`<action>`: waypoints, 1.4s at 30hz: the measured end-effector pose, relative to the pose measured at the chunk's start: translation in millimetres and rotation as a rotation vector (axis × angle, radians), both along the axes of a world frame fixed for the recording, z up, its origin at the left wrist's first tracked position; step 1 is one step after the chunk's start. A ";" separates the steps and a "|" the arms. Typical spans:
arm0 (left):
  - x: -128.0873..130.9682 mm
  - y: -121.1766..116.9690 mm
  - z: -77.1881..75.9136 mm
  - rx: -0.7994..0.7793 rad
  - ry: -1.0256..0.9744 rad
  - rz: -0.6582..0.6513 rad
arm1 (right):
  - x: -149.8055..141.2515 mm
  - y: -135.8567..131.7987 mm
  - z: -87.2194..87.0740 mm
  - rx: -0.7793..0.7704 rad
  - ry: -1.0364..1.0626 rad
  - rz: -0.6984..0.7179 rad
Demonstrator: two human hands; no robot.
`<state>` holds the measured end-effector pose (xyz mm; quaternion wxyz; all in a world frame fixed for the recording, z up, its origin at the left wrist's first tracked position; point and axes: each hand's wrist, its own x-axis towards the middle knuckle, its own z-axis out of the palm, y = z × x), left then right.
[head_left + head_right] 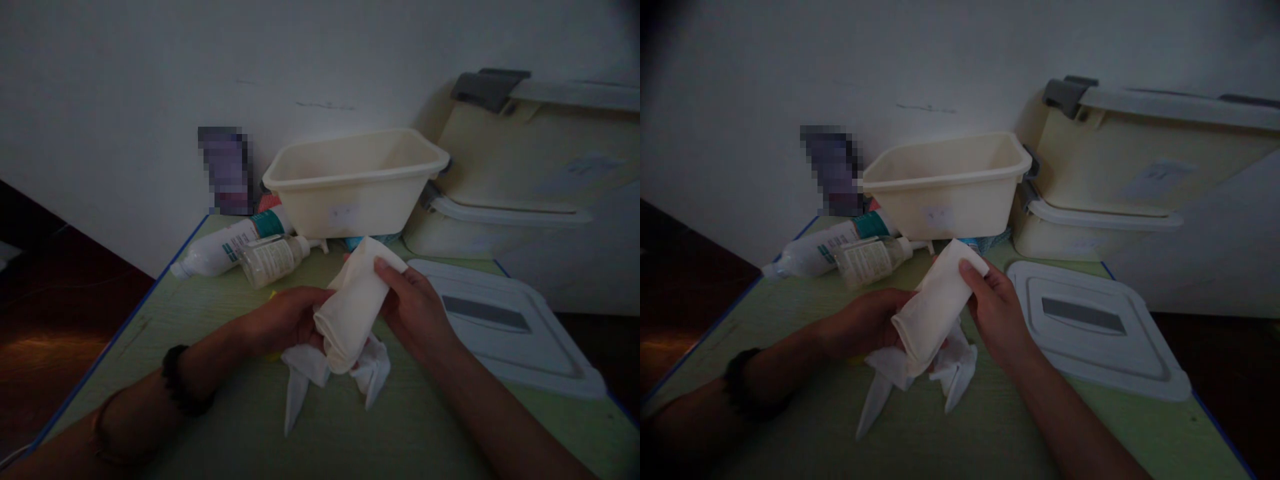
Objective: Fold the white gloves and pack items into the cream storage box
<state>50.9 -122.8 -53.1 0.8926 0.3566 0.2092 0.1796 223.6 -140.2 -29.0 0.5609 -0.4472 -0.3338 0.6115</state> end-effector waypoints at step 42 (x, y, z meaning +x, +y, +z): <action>-7.9 -2.2 11.4 0.253 0.244 -0.072 | 1.6 -0.1 -2.8 0.003 0.027 0.039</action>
